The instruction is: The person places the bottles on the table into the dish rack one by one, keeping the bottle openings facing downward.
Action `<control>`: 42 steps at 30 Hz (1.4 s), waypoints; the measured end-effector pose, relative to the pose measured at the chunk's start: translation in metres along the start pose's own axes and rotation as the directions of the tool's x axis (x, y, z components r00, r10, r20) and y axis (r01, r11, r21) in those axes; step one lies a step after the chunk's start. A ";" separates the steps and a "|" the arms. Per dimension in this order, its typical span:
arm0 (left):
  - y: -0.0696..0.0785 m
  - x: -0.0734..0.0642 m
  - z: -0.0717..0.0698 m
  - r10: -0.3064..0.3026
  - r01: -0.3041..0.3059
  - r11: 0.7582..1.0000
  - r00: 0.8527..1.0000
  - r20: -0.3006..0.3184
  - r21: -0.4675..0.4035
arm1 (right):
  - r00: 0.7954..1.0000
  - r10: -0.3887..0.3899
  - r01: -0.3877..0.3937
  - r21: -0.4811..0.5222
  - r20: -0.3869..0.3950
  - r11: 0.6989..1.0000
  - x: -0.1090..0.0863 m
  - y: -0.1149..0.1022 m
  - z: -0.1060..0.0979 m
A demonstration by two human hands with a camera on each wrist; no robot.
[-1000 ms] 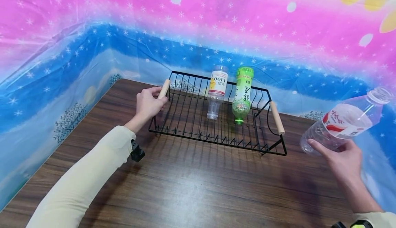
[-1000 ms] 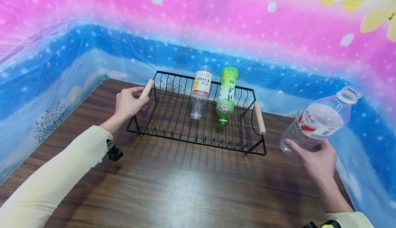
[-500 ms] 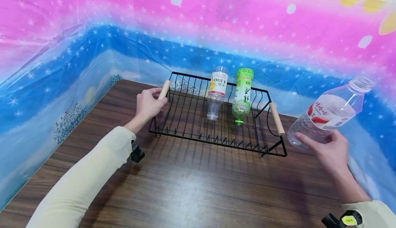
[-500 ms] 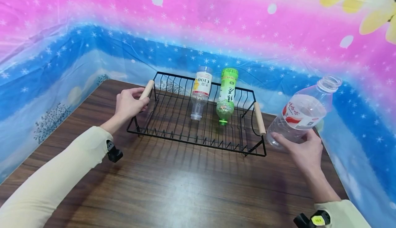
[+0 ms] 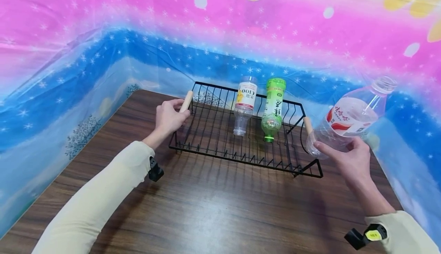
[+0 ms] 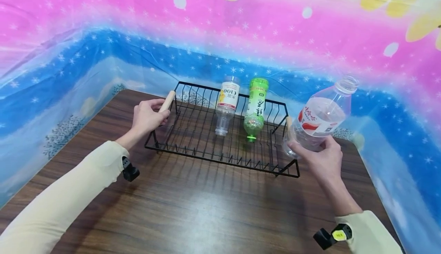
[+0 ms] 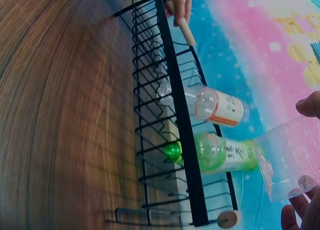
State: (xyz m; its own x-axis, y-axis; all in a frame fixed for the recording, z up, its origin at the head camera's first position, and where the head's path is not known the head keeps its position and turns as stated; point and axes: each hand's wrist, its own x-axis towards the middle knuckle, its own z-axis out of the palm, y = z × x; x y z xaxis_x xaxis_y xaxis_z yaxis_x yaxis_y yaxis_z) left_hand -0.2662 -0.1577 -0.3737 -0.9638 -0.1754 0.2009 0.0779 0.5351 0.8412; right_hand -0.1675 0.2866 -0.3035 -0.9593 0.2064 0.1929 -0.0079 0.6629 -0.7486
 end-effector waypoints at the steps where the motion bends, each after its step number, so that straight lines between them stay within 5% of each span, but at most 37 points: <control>1: 0.000 0.000 0.000 0.000 0.000 1.000 1.000 -0.002 0.003 | 1.000 -0.005 0.005 0.003 0.004 1.000 0.000 -0.002 0.002; 42: 0.000 0.001 -0.001 0.015 -0.015 1.000 1.000 0.008 0.019 | 0.974 -0.152 0.122 0.177 0.168 0.977 0.010 -0.054 0.079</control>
State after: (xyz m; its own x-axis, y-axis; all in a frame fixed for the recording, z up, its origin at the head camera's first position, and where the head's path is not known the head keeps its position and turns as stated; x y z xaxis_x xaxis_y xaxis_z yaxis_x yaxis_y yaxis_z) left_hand -0.2666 -0.1588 -0.3727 -0.9646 -0.1609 0.2090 0.0874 0.5528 0.8287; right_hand -0.1989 0.1958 -0.3117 -0.9806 -0.0204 0.1952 -0.1746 0.5448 -0.8202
